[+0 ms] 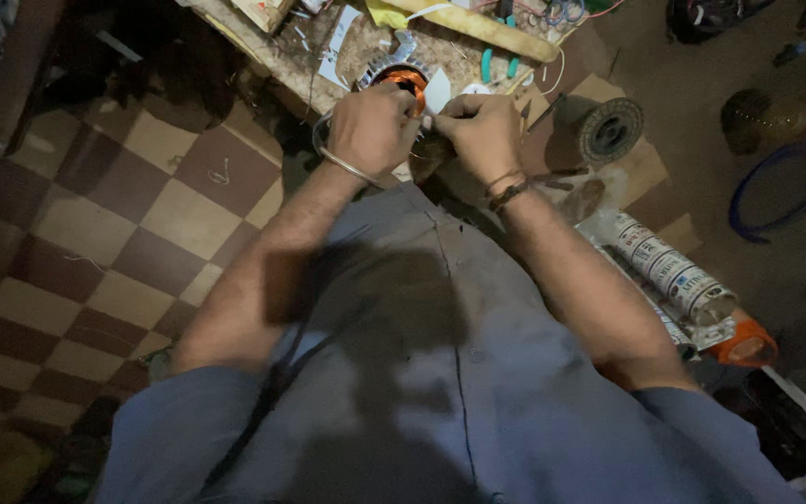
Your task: The person cuts a strip of white insulating paper with scissors and fits the paper pieces into the slots of a copper-wound motor stator on the workbench, pressing each liner into place by hand and repeating the cut-and-fit cycle for successive slots.
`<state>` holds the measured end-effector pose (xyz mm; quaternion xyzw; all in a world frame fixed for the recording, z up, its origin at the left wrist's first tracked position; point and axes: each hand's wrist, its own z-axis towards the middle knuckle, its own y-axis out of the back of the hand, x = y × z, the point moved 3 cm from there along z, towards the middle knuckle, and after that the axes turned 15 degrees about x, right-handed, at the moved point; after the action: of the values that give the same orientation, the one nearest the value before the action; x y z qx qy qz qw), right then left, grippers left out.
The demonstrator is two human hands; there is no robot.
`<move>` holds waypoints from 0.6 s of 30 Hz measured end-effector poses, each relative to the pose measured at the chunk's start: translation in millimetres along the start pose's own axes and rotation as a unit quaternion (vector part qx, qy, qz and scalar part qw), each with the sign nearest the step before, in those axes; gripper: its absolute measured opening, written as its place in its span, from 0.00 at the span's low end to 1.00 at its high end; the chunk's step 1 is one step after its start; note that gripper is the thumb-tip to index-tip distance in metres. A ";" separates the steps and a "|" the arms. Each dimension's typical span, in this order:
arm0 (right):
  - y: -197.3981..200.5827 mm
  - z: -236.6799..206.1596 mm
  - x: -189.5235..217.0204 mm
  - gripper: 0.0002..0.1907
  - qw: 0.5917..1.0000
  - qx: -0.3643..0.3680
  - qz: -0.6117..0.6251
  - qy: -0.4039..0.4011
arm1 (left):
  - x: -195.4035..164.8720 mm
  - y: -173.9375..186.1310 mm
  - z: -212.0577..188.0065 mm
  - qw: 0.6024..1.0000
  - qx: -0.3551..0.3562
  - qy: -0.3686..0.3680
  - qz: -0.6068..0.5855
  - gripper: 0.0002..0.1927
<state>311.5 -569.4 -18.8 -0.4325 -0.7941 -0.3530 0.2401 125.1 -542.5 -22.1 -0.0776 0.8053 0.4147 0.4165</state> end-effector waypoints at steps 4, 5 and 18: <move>8.5 -1.1 8.3 0.13 0.995 0.051 -0.071 0.038 | 0.4 -1.8 0.9 1.000 0.006 0.012 0.004 0.10; 9.1 -0.8 9.5 0.13 0.995 0.048 -0.070 0.047 | 0.2 -1.8 1.4 1.000 -0.001 0.004 0.008 0.11; -1.8 -1.2 27.3 0.13 0.969 -0.033 -0.217 0.109 | -4.4 -3.7 -2.0 0.999 0.005 0.019 0.026 0.09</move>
<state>296.0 -556.9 0.1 -0.2161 -0.8260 -0.4678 0.2287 128.4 -547.3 -20.4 -0.0624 0.8169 0.4199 0.3905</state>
